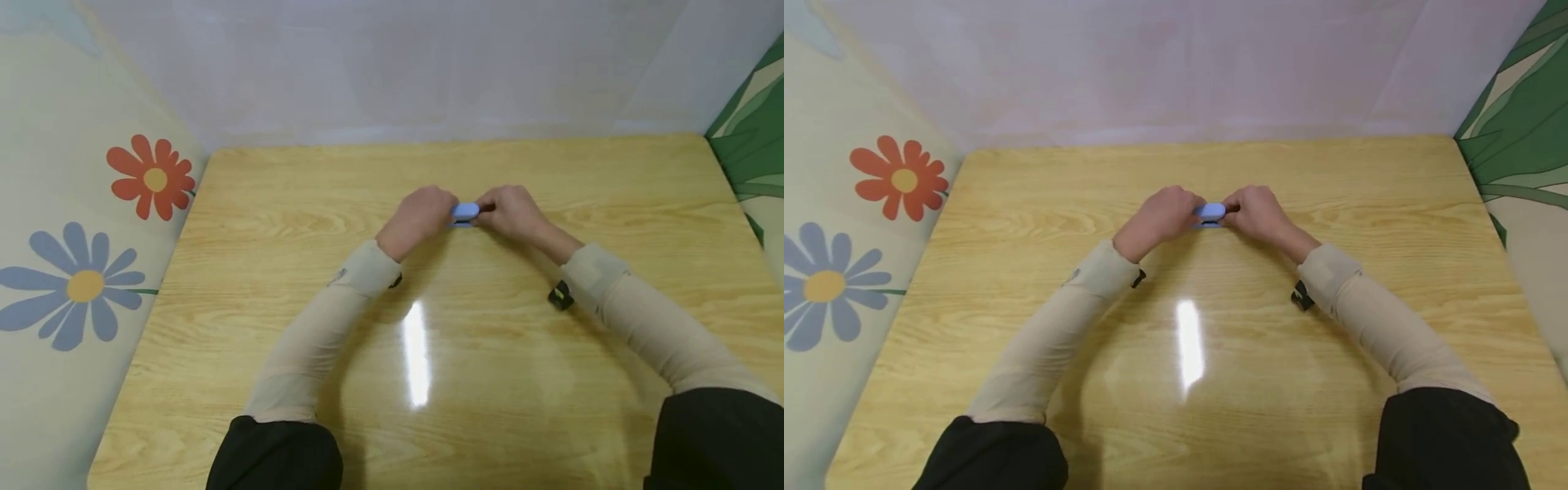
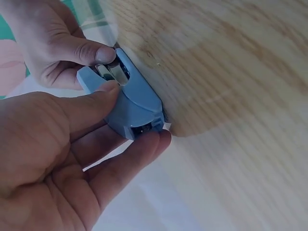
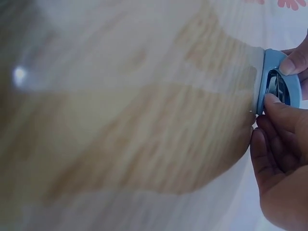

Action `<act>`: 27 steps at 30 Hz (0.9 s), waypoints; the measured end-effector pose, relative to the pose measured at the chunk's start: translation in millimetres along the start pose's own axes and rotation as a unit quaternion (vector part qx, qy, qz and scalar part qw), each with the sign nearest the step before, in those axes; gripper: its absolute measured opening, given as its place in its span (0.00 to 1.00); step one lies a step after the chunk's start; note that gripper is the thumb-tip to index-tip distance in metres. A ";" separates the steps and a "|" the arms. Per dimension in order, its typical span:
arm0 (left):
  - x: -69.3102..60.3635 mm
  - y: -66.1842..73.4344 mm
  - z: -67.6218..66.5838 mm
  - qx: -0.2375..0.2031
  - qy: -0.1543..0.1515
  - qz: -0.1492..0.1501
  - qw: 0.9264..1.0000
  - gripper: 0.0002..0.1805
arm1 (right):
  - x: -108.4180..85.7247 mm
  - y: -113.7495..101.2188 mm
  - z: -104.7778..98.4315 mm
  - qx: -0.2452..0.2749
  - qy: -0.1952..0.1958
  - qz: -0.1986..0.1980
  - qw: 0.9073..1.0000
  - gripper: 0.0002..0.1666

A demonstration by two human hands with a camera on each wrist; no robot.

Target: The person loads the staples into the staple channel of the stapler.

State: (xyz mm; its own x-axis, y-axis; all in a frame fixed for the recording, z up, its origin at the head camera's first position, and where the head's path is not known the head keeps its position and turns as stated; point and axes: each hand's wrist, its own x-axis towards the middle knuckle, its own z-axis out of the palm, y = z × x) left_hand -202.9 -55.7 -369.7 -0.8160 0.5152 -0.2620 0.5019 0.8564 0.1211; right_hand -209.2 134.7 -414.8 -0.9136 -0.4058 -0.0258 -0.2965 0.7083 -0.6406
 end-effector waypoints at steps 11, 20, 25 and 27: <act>3.2 -1.5 3.0 -0.018 -0.004 0.006 1.000 0.09 | -1.1 2.7 -1.8 -0.021 0.002 -0.013 1.000 0.13; -3.7 -22.0 8.3 -0.100 0.006 0.021 0.995 0.20 | -1.0 -0.3 2.6 -0.006 -0.004 -0.013 1.000 0.12; -4.8 -28.4 11.0 -0.127 0.013 0.021 0.992 0.23 | -0.4 -1.3 1.2 -0.013 -0.009 -0.017 1.000 0.14; -7.0 -30.4 11.6 -0.138 0.012 0.018 0.990 0.26 | -1.1 -0.3 0.0 -0.012 -0.017 -0.012 1.000 0.16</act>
State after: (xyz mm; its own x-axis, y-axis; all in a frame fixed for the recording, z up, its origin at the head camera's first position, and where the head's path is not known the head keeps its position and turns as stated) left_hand -209.1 -85.7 -382.7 -0.8068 0.5439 -0.2306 0.4360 0.8116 0.3887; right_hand -208.1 134.9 -414.7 -0.8959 -0.4427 -0.0365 -0.3258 0.7107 -0.6235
